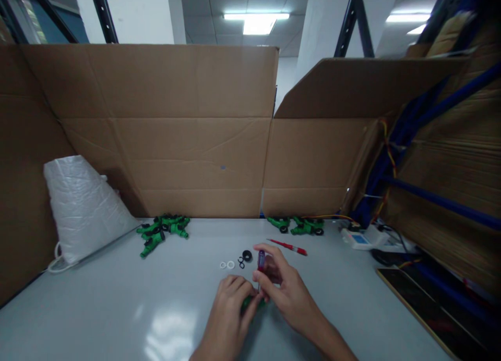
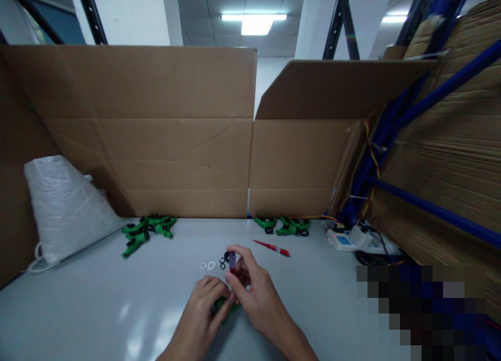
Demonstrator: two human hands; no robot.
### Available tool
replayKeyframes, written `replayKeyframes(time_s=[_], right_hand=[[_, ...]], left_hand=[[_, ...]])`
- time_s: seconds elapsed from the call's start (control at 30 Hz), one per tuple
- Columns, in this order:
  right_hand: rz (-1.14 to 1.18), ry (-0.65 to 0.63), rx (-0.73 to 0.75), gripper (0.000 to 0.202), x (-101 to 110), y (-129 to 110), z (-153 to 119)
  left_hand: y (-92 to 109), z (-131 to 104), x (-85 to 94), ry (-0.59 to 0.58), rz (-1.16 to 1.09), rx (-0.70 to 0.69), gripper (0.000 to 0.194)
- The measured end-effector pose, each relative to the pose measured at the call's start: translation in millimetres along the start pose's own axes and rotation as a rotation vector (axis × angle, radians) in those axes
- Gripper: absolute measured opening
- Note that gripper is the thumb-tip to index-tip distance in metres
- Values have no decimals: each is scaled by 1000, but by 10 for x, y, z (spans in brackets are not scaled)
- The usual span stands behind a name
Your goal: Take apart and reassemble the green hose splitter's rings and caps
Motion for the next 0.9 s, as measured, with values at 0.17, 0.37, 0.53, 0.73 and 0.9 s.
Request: replayKeyframes(time_s=[0.17,0.37,0.53,0.73,0.9], right_hand=[[-136,52,118,41,49,-48,36],[-134,90,162,32,103,-30,29],[116,45,101,28,126,-89,109],[295,-11,22,23,138,-136,210],[383,-22,-6,28,73,-140,205]], left_hand=[[-24,51,36,-33,36,-2,10],[-73,82,97,-21,56,-24,11],[-102,72,69,-6,55,-34,14],[-132,7,70,24,38,-49,8],[-100,1,81,13,43,-55,10]])
Point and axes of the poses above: each hand's wrist, its own z-axis towards the middle knuckle, its own x-axis out of the back of the hand, y = z × x, the point moved 8 cm from there along z, towards the middle knuckle, and after that the axes turned 6 degrees about -z, right-handed, at the moved point
